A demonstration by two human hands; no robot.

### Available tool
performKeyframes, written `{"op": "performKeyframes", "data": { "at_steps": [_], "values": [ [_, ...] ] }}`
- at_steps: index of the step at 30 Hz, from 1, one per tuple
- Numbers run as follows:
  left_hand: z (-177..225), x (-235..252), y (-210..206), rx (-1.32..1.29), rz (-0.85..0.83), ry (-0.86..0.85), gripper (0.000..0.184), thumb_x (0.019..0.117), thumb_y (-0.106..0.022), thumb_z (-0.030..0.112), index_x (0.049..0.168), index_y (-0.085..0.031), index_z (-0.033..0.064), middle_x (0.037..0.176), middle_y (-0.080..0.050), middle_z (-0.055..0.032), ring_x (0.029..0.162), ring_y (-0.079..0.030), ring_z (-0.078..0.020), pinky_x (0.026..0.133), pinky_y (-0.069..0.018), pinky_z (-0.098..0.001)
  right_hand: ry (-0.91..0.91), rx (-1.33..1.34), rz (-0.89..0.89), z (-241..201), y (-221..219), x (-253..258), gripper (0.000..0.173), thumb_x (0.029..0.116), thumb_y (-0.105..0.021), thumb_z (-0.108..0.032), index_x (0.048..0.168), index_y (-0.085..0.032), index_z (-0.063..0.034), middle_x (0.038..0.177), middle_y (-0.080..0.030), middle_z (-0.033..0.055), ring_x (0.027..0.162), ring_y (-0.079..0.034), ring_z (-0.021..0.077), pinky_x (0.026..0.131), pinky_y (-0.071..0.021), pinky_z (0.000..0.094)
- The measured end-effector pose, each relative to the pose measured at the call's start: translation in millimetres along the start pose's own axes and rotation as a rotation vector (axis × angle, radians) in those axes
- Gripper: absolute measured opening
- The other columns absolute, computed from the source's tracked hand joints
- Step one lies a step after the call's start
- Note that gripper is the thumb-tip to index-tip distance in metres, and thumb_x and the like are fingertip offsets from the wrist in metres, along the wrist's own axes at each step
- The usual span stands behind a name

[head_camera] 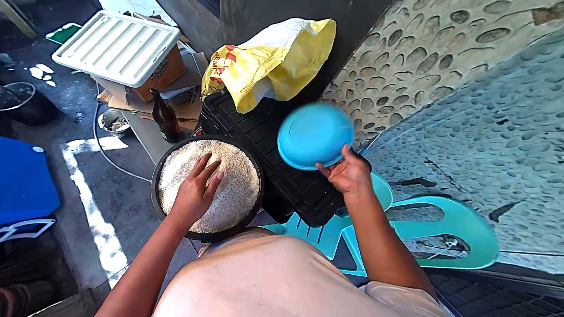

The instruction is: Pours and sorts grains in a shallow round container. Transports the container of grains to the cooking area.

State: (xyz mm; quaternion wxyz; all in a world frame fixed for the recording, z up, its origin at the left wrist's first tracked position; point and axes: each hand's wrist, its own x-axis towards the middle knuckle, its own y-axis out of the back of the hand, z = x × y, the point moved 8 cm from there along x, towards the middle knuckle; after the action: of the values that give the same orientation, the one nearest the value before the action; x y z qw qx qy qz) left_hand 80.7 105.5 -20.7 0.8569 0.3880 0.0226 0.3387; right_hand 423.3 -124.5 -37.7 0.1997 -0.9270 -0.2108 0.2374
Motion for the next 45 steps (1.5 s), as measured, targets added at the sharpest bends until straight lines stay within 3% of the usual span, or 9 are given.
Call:
{"op": "performKeyframes", "data": {
  "at_steps": [3,8,14,19,24,27,32,40,45],
  "values": [
    [-2.8,-5.6,8.8,-0.008,0.045,-0.011,0.056,0.1081,-0.037,0.052,0.14,-0.064,0.0137,0.158,-0.047,-0.0115,0.148,-0.041,-0.0266,0.119,-0.038,-0.0505,0.015,-0.007,0.056,4.6,8.4,-9.1,0.035,0.1107,-0.043,-0.037,0.135,-0.049,-0.0127,0.116,-0.068,0.0141,0.094,-0.073,0.0292,0.076,-0.0635,0.0484],
    [-5.3,-16.5,26.1,-0.042,0.117,0.015,0.057,0.1091,-0.036,0.049,0.136,-0.066,0.0089,0.151,-0.055,-0.0132,0.135,-0.058,-0.0256,0.108,-0.0485,-0.0486,0.155,-0.002,-0.244,-10.2,-18.6,-41.0,0.031,0.1129,-0.034,-0.032,0.131,-0.05,-0.0124,0.118,-0.069,0.0151,0.099,-0.074,0.0327,0.071,-0.0642,0.0517],
    [-12.0,-37.9,40.6,-0.105,0.145,0.012,0.056,0.1095,-0.036,0.048,0.137,-0.064,0.0075,0.15,-0.055,-0.0126,0.136,-0.057,-0.0225,0.111,-0.0475,-0.0452,0.189,0.055,-0.555,6.0,-59.3,-84.9,0.031,0.1016,-0.064,-0.031,0.122,-0.061,-0.0085,0.111,-0.073,0.0177,0.09,-0.076,0.0357,0.068,-0.0646,0.0553],
    [-26.0,-59.6,74.0,-0.143,0.214,0.023,0.053,0.1101,-0.037,0.044,0.139,-0.063,0.0075,0.153,-0.053,-0.0106,0.14,-0.053,-0.0208,0.114,-0.0443,-0.0467,0.175,0.116,-0.721,21.6,-91.4,-120.8,0.029,0.1013,-0.063,-0.034,0.119,-0.069,-0.0115,0.113,-0.074,0.0166,0.09,-0.076,0.0338,0.07,-0.0649,0.0528],
    [-71.4,-81.2,93.5,-0.2,0.309,0.157,0.057,0.1102,-0.032,0.047,0.146,-0.057,0.0109,0.159,-0.045,-0.009,0.147,-0.043,-0.0205,0.12,-0.0367,-0.0472,-0.045,0.127,-0.591,56.6,-113.1,-141.9,0.039,0.1097,-0.04,-0.041,0.121,-0.065,-0.0129,0.104,-0.075,0.0155,0.072,-0.074,0.023,0.057,-0.063,0.0354],
    [-103.8,-90.2,74.4,-0.351,0.291,0.295,0.058,0.1099,-0.034,0.045,0.153,-0.046,0.0093,0.163,-0.037,-0.0131,0.151,-0.036,-0.0244,0.122,-0.0326,-0.0499,-0.199,0.108,-0.488,99.6,-118.6,-147.4,0.042,0.1123,-0.03,-0.038,0.123,-0.06,-0.0112,0.102,-0.074,0.0166,0.068,-0.074,0.0233,0.051,-0.0617,0.0347],
    [-130.5,-87.2,50.1,-0.705,0.365,0.428,0.056,0.1115,-0.036,0.038,0.157,-0.035,0.0062,0.15,-0.052,-0.0194,0.134,-0.056,-0.0251,0.113,-0.0456,-0.0468,-0.343,0.124,-0.429,160.1,-137.6,-142.2,0.039,0.1118,-0.034,-0.038,0.122,-0.061,-0.0119,0.102,-0.074,0.0136,0.072,-0.075,0.0216,0.054,-0.0635,0.036],
    [-131.1,-90.9,50.3,-0.526,0.222,0.452,0.052,0.1113,-0.037,0.02,0.162,-0.028,0.0095,0.159,-0.043,-0.0162,0.144,-0.048,-0.0257,0.12,-0.0376,-0.0461,-0.164,-0.723,-0.688,128.8,-115.8,-134.3,0.041,0.1104,-0.032,-0.023,0.135,-0.056,-0.0017,0.108,-0.076,0.0126,0.088,-0.077,0.0242,0.059,-0.063,0.0352],
    [-127.2,-89.2,54.0,-0.549,0.19,0.514,0.053,0.11,-0.039,0.015,0.162,-0.029,0.0096,0.158,-0.045,-0.0166,0.141,-0.05,-0.0249,0.118,-0.0399,-0.0448,-0.335,-0.833,-0.774,138.4,-70.6,-131.0,0.045,0.1126,-0.027,-0.023,0.106,-0.067,-0.0019,0.087,-0.077,0.0098,0.073,-0.076,0.0217,0.062,-0.0641,0.0354]
  ]
}}
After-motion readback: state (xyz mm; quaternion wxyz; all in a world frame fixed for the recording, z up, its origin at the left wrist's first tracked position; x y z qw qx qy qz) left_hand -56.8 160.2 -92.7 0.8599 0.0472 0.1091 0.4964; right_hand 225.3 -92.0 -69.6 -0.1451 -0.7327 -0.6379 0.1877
